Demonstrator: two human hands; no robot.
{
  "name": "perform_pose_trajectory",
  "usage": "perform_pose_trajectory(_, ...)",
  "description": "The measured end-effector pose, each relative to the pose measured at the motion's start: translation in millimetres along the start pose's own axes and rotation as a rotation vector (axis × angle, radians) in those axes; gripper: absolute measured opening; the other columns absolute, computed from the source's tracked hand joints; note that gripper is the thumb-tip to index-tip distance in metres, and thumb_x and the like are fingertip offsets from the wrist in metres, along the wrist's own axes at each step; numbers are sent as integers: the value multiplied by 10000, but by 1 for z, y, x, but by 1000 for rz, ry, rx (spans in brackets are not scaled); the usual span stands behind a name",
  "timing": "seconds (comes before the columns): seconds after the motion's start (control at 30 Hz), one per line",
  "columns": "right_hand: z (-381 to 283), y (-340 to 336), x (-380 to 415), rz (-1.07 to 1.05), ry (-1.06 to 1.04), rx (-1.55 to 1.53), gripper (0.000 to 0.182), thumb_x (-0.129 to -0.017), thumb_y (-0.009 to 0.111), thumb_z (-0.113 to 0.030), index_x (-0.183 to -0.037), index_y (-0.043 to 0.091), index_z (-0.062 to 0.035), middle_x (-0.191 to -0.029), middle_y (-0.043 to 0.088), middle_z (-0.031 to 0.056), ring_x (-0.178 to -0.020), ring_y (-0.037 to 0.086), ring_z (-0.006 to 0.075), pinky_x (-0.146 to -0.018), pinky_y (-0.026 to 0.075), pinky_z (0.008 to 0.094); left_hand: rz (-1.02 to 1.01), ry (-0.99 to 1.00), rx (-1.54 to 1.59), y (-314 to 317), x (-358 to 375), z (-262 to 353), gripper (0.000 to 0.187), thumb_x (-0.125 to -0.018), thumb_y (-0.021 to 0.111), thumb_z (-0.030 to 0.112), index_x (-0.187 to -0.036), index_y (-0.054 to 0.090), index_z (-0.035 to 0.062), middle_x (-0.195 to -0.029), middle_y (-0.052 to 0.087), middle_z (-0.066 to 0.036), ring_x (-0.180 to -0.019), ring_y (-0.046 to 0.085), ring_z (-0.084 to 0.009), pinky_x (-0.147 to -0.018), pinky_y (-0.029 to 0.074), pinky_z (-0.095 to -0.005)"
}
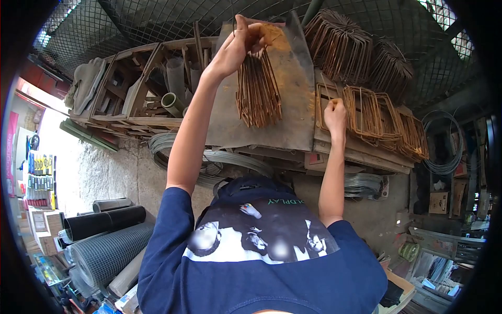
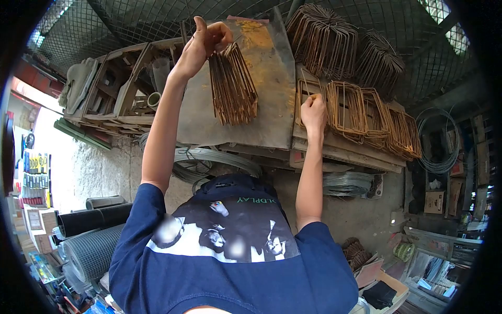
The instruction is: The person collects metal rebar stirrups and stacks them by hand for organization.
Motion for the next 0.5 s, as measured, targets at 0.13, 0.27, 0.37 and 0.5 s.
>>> perform_pose_trajectory(0.13,-8,-16,2,97,25,16,314,-861,555,-302,-846,624,4,-747,648,179,-708,636,333,-664,494,398,-11,25,166,4,-4,-1,666,-877,108,682,-623,312,101,-566,261,47,-507,214,-83,-478,192,-250)
perform_pose_trajectory(0.27,2,-24,-1,221,28,-65,356,-871,577,-327,-736,640,-3,-607,618,134,-557,604,272,-542,449,380,-60,46,240,6,-5,-3,613,-929,148,611,-571,219,120,-525,192,54,-470,174,-79,-434,166,-257)
perform_pose_trajectory(0.37,0,-36,1,315,-25,-216,343,-890,566,-295,-736,633,4,-548,570,98,-475,531,194,-478,391,341,-106,43,274,8,-7,0,587,-954,178,566,-566,218,127,-511,176,55,-457,160,-77,-431,153,-260)
perform_pose_trajectory(0.5,-11,-47,2,319,-46,-402,381,-909,552,-307,-703,616,7,-489,460,3,-440,375,80,-435,280,284,-110,57,200,12,-9,6,544,-980,215,490,-570,218,132,-514,180,53,-462,155,-73,-445,142,-261)
Point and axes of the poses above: each hand's wrist, its own x-axis away from the middle knuckle, its own y-axis out of the palm, z = x × y, the point moved 3 cm from there along -x, towards the middle knuckle
